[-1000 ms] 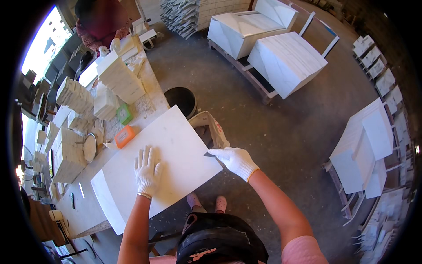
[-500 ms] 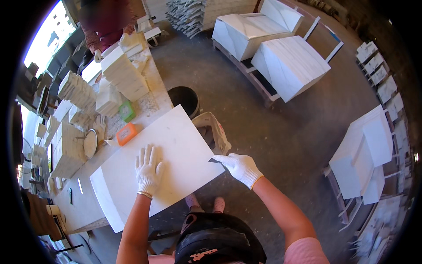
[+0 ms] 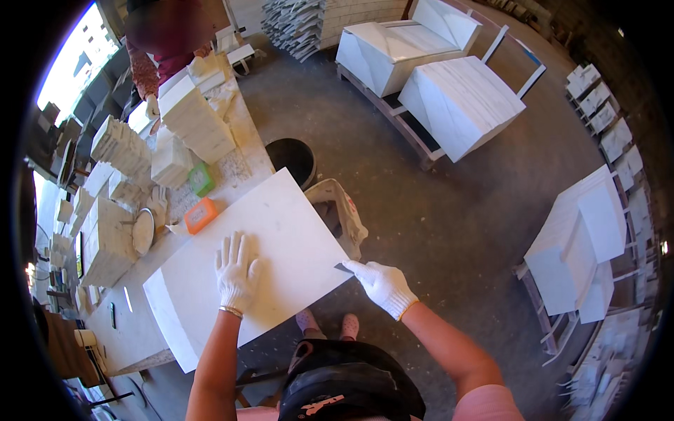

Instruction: The person trims the edges of a white foam board using a utility knife and then sands the edges with an orange sanding block. The person repeats this process on multiple foam boards, stacking the finished pieces on the table.

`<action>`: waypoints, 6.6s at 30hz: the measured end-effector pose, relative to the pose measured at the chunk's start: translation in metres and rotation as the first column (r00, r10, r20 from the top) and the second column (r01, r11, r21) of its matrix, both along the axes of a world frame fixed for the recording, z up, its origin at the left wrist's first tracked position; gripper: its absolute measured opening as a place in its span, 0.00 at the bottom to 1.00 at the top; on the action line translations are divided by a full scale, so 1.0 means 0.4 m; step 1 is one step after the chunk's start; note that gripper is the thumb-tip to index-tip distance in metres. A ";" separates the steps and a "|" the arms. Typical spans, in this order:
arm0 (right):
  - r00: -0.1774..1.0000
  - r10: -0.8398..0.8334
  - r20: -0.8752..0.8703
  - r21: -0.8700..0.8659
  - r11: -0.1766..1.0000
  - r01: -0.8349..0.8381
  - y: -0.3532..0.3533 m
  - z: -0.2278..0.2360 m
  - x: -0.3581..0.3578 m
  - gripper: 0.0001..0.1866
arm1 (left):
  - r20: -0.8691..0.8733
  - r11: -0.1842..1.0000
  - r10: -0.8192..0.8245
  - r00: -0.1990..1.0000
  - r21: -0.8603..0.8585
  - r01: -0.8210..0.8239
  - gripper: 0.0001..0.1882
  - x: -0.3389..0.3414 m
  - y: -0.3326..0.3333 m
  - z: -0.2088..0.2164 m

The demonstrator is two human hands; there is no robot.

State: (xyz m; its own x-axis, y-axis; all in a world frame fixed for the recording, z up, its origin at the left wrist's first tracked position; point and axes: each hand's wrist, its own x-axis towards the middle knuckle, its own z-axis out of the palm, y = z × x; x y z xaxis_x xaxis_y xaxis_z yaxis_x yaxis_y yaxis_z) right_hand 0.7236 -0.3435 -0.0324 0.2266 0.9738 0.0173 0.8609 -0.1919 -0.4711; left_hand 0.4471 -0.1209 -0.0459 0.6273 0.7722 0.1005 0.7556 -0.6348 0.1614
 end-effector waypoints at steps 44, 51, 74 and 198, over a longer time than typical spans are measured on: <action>0.605 -0.065 -0.794 -0.089 0.996 -0.010 -0.056 -0.044 -0.212 0.19 | -0.011 1.000 -0.005 1.000 0.006 0.005 0.35 -0.002 -0.002 0.002; 0.161 -0.606 -0.779 -0.593 0.796 0.122 -0.150 -0.018 -0.141 0.26 | -0.008 1.000 -0.002 1.000 -0.010 0.002 0.35 -0.004 0.000 -0.003; 0.659 -0.333 -0.675 -0.150 0.936 0.319 0.027 0.020 0.009 0.17 | -0.040 1.000 -0.004 0.999 -0.005 0.004 0.35 -0.004 -0.002 0.000; -0.166 -0.443 -0.881 -0.464 0.877 0.123 -0.175 -0.020 -0.334 0.14 | -0.025 0.999 -0.041 0.999 0.018 0.041 0.35 -0.022 0.012 -0.022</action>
State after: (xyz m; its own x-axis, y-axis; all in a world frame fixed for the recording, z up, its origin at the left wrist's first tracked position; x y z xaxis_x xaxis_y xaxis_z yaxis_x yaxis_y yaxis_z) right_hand 0.5900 -0.4137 -0.0404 0.0993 0.7507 -0.6531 -0.6275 -0.4622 -0.6266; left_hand 0.4384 -0.1159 -0.0546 0.6610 0.7439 0.0985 0.7323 -0.6681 0.1315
